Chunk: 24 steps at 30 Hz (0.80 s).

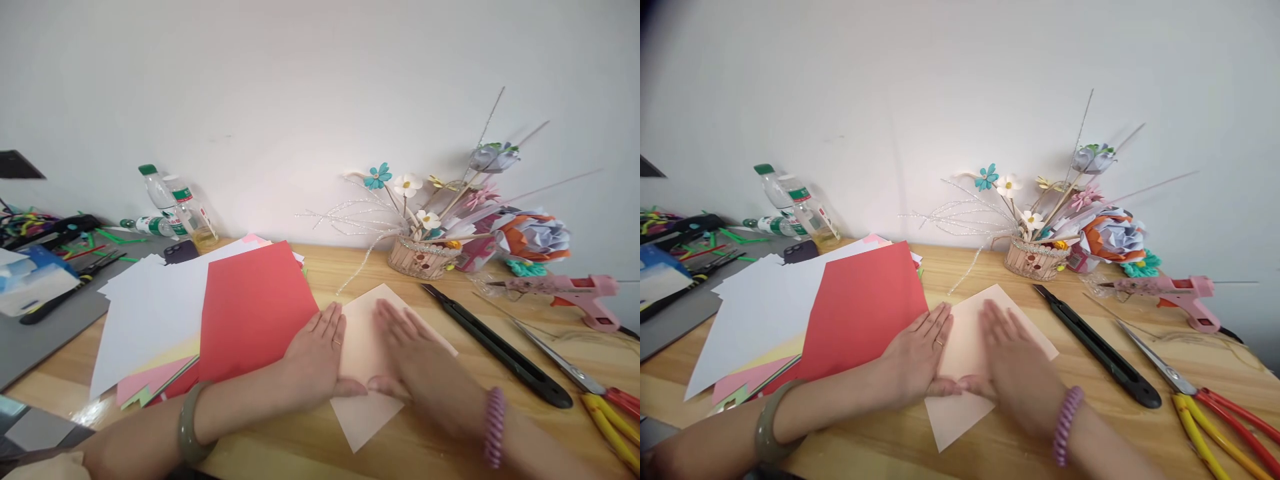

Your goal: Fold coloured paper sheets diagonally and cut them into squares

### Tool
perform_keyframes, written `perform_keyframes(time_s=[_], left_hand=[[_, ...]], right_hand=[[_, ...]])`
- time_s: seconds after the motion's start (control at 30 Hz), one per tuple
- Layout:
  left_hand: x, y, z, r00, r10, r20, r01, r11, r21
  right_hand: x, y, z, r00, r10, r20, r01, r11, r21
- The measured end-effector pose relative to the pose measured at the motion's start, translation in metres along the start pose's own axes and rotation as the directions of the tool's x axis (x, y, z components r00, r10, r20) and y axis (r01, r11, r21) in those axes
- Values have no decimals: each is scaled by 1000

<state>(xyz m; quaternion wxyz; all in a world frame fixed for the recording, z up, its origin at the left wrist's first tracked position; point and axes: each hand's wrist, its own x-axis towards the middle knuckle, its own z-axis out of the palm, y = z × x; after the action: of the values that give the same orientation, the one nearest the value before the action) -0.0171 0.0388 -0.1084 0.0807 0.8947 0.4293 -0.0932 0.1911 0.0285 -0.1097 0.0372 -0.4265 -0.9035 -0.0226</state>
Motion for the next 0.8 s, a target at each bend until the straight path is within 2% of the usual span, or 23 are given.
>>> perform_keyframes(time_s=[0.07, 0.13, 0.2, 0.37, 0.47, 0.63, 0.73, 0.8], left_hand=[[0, -1, 0, 1000, -7, -3, 7, 1000, -13], [0, -1, 1, 1000, -18, -6, 18, 1000, -24], [-1, 0, 0, 1000, -20, -2, 20, 999, -28], [-5, 2, -6, 999, -21, 26, 22, 999, -39], [-4, -3, -8, 999, -14, 33, 17, 996, -86], [-5, -19, -19, 997, 70, 30, -63, 981, -183], [-13, -28, -34, 996, -38, -77, 16, 964, -266], [-21, -32, -42, 972, -161, -173, 93, 934, -346]], right_hand=[[13, -18, 1, 996, -82, 40, 80, 996, 48], [16, -20, 1, 991, -110, 73, 104, 991, 83], [9, -8, 1, 992, -74, 98, 65, 993, 95], [-26, 42, -5, 986, 99, 135, -107, 993, 57], [-31, 52, -12, 981, 139, 138, -146, 989, 38], [-7, 44, -33, 980, 186, 67, -188, 982, 32], [18, 39, -42, 984, 174, 47, -177, 981, 74], [34, 37, -43, 987, 122, 105, -135, 982, 130]])
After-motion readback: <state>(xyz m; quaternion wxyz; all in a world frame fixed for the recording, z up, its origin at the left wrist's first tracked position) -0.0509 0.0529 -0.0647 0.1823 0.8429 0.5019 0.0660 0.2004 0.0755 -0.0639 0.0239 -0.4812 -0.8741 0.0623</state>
